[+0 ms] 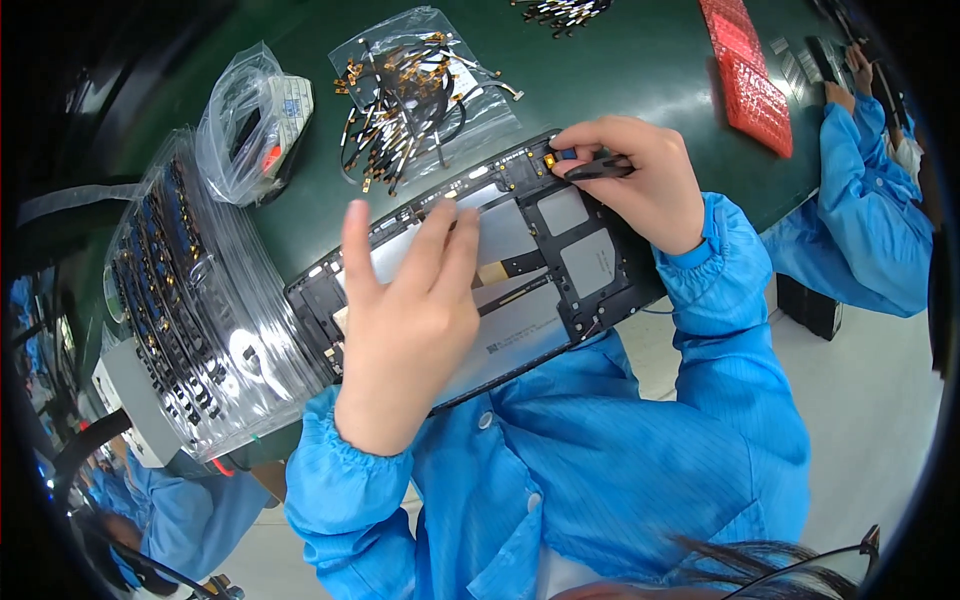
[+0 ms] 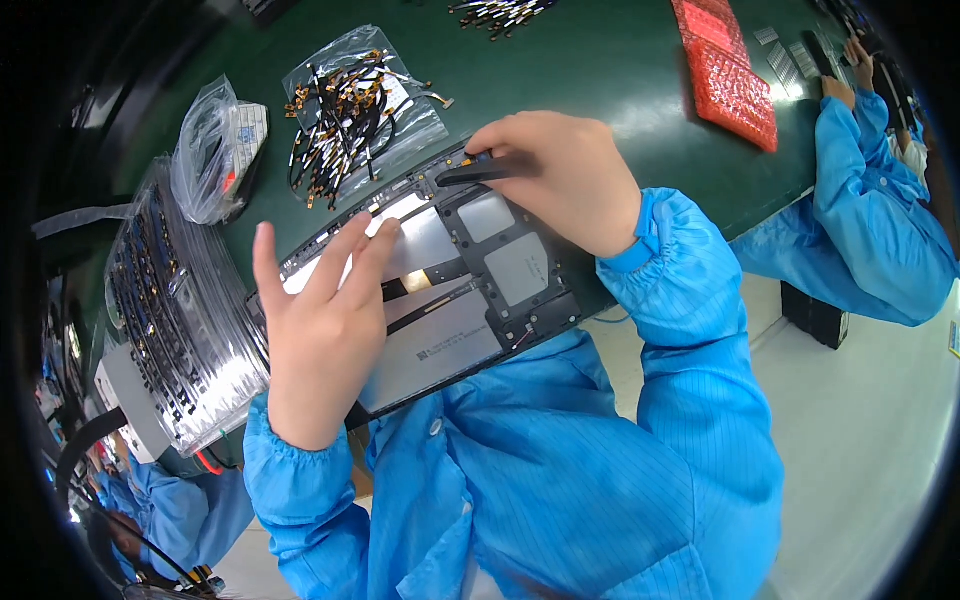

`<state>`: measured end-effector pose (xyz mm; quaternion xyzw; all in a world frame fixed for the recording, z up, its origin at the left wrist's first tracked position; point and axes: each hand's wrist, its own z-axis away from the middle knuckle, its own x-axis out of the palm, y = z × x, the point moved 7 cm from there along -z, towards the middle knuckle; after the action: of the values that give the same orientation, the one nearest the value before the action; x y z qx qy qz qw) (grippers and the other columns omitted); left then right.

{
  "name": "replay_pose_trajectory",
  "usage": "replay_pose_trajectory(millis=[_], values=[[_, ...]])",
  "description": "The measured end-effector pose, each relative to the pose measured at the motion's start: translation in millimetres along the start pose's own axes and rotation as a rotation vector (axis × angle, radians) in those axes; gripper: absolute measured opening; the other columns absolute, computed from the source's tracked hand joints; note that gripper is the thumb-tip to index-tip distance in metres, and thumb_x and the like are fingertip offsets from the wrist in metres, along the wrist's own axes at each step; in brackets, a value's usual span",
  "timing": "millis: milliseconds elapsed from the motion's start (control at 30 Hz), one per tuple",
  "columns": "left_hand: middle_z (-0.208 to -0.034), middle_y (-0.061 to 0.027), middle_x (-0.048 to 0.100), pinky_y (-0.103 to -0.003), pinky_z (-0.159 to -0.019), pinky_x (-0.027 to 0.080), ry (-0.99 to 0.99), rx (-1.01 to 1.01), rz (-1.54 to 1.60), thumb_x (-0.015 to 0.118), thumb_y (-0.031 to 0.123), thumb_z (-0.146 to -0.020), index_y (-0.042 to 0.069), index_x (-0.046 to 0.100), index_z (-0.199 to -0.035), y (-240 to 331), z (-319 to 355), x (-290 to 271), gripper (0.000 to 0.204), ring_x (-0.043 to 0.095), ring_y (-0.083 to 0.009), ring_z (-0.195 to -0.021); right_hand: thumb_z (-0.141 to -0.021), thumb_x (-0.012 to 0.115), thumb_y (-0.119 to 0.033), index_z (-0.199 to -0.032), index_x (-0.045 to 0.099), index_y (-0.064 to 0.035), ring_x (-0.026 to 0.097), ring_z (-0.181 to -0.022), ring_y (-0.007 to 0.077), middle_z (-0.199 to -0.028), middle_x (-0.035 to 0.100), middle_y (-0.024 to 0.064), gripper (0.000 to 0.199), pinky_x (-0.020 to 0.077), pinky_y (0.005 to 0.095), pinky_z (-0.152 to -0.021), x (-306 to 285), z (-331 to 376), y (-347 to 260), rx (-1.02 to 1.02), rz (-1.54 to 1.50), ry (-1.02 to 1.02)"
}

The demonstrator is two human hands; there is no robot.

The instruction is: The person installs small electronic components, ribbon cables, and a battery into a tablet chassis using tweezers and a plastic pry tool.

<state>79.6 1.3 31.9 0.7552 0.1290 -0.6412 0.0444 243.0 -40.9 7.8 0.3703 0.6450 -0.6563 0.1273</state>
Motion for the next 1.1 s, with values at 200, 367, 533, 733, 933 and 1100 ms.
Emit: replay_pose_trajectory(millis=[200, 367, 533, 733, 933, 1100], values=[[-0.110, -0.0069, 0.058, -0.051, -0.104, 0.024, -0.145, 0.154, -0.140, 0.054, 0.008, -0.069, 0.002, 0.067, -0.089, 15.2, -13.7, 0.3, 0.025, 0.048, -0.0204, -0.109, -0.067, 0.067, -0.001, -0.094, 0.062, -0.0051, 0.062, -0.074, 0.0226, -0.081, 0.061, 0.0110, 0.028, 0.0511, 0.0297, -0.067, -1.8, -1.2, -1.4, -0.011, 0.059, -0.011], [-0.116, -0.0055, 0.056, -0.051, -0.105, 0.022, -0.223, 0.238, -0.223, 0.053, 0.010, -0.070, 0.006, 0.068, -0.087, 21.2, -15.8, -0.3, 0.022, 0.042, -0.0213, -0.117, -0.067, 0.068, -0.002, -0.094, 0.062, -0.0052, 0.062, -0.073, 0.0215, -0.081, 0.062, 0.0106, 0.027, 0.0506, 0.0288, -0.066, -4.7, -3.4, -3.6, -0.044, 0.072, 0.038], [-0.127, -0.0070, 0.046, -0.054, -0.103, 0.021, -0.092, -0.049, -0.031, 0.051, 0.011, -0.075, 0.005, 0.065, -0.091, -1.7, -0.6, -4.6, 0.022, 0.038, -0.0232, -0.121, -0.071, 0.069, -0.007, -0.089, 0.064, -0.0057, 0.062, -0.068, 0.0225, -0.077, 0.062, 0.0108, 0.019, 0.0501, 0.0289, -0.061, -30.6, -0.7, -27.5, -0.167, 0.209, 0.270], [-0.133, -0.0131, 0.038, -0.063, -0.097, 0.018, -0.083, -0.424, 0.136, 0.051, 0.011, -0.077, 0.020, 0.059, -0.111, -23.9, 41.7, -4.1, 0.035, 0.031, -0.0339, -0.125, -0.078, 0.061, -0.010, -0.094, 0.063, -0.0066, 0.060, -0.073, 0.0268, -0.083, 0.062, 0.0095, 0.016, 0.0492, 0.0323, -0.063, -9.5, -7.7, -67.2, -0.401, 0.281, 0.072], [-0.124, -0.0092, 0.047, -0.052, -0.091, 0.031, 0.110, -0.296, 0.524, 0.055, 0.006, -0.066, 0.016, 0.059, -0.108, 3.4, 82.1, -40.4, 0.043, 0.045, -0.0294, -0.112, -0.071, 0.065, -0.011, -0.104, 0.060, -0.0123, 0.060, -0.071, 0.0263, -0.104, 0.058, 0.0051, 0.034, 0.0489, 0.0340, -0.064, 52.1, -13.8, -73.1, -0.554, 0.495, -0.232], [-0.123, -0.0120, 0.047, -0.033, -0.094, 0.035, -0.163, -0.250, 1.946, 0.045, 0.002, -0.077, 0.005, 0.048, -0.119, 50.6, 122.7, 20.6, 0.042, 0.048, -0.0264, -0.111, -0.067, 0.067, -0.011, -0.107, 0.059, -0.0132, 0.060, -0.070, 0.0251, -0.107, 0.056, 0.0048, 0.041, 0.0489, 0.0339, -0.065, 69.3, -14.9, -76.6, -0.588, 0.518, -0.277]])
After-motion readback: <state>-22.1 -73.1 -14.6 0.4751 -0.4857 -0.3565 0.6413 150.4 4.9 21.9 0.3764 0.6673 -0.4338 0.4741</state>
